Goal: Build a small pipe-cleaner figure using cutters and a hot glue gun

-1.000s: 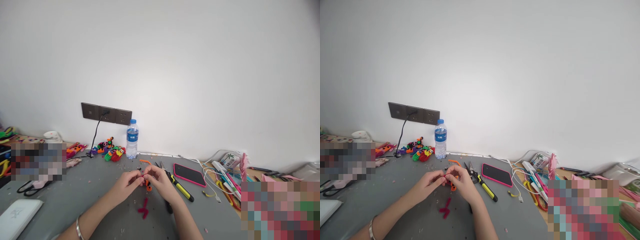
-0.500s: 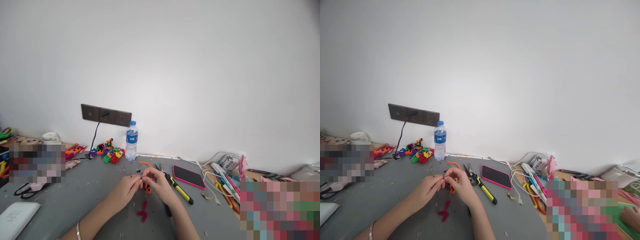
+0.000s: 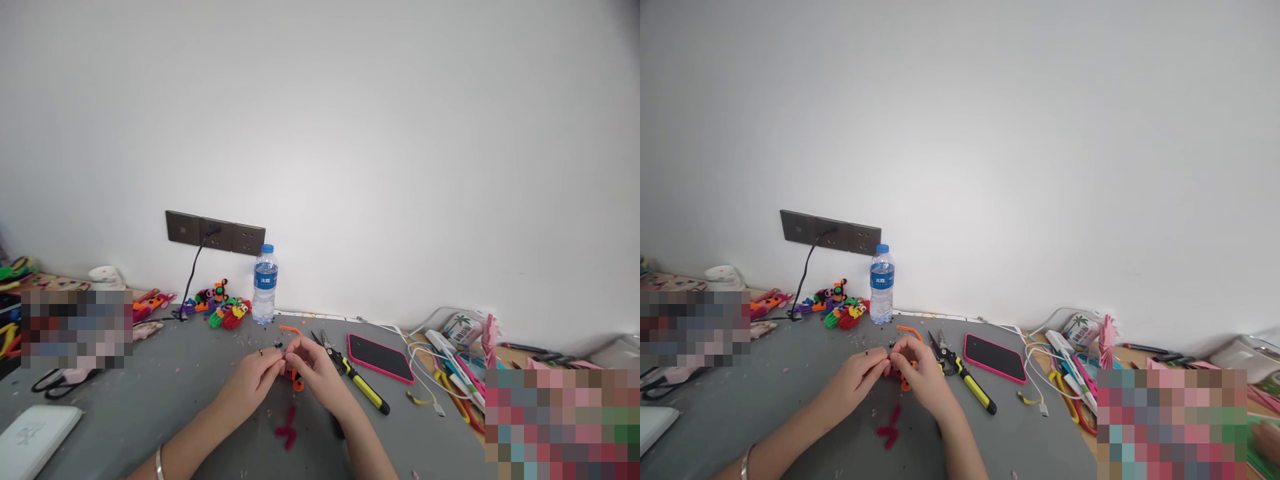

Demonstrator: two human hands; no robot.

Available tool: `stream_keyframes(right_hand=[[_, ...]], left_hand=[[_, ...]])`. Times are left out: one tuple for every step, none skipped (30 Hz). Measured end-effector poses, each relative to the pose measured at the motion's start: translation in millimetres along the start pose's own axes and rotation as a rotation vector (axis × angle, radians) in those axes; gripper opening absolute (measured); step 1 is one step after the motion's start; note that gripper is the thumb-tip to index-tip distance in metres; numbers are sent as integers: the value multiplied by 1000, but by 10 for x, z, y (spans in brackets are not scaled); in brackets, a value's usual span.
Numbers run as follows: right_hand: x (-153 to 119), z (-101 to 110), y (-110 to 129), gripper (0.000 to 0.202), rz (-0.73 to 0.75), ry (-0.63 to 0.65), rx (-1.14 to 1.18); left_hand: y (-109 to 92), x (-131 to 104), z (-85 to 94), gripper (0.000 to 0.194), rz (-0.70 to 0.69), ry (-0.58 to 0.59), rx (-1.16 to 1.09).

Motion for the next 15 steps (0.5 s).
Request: stream_keyframes(right_hand=[[1,-1,-3,26,-1,0,-10],[1,-1,-4,27,0,-3,-18],[1,-1,-3,27,2,-6,-23],[1,-2,-4,28,3,-9,-25],[1,-4,-8,29,3,-10,-23],[0,-8,-16,29,-1,-9,-19],[-2,-12,-29,29,-8,-7,-15],[-5,-17,-46,29,-18,-2,-10],[-8,-24,-65,29,-29,4,-7],[-13,-26,-83,29,-39,7,-9],[-17,-24,-97,29,-47,7,-15],[-22,-22,-109,29,-54,6,-25],[-26,-17,-116,29,-56,3,-38],[-29,-14,-117,30,-55,2,-54],[-30,-12,-114,30,-52,0,-70]], left_hand=[[6,0,3,32,6,-4,-3],[15,-1,7,32,12,-11,-4],[26,-3,12,31,18,-18,-3],[40,-6,16,31,24,-26,3],[56,-11,21,30,29,-35,13],[73,-16,25,28,34,-45,29],[88,-21,27,26,36,-53,46],[101,-25,27,25,37,-59,63],[110,-28,23,23,36,-61,77],[114,-29,18,22,33,-62,87],[110,-30,8,22,26,-57,94],[102,-29,-3,22,16,-50,99],[89,-27,-13,23,5,-43,105],[75,-26,-20,23,-6,-36,109],[60,-25,-26,24,-17,-30,111]])
Point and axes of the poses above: each hand's wrist, its own x-axis towards the middle knuckle, its own z-axis out of the back of the hand, y = z × x, the point moved 10 cm from there along x, towards the middle knuckle, and after that the axes turned 13 degrees about x, right-handed, at the moved point
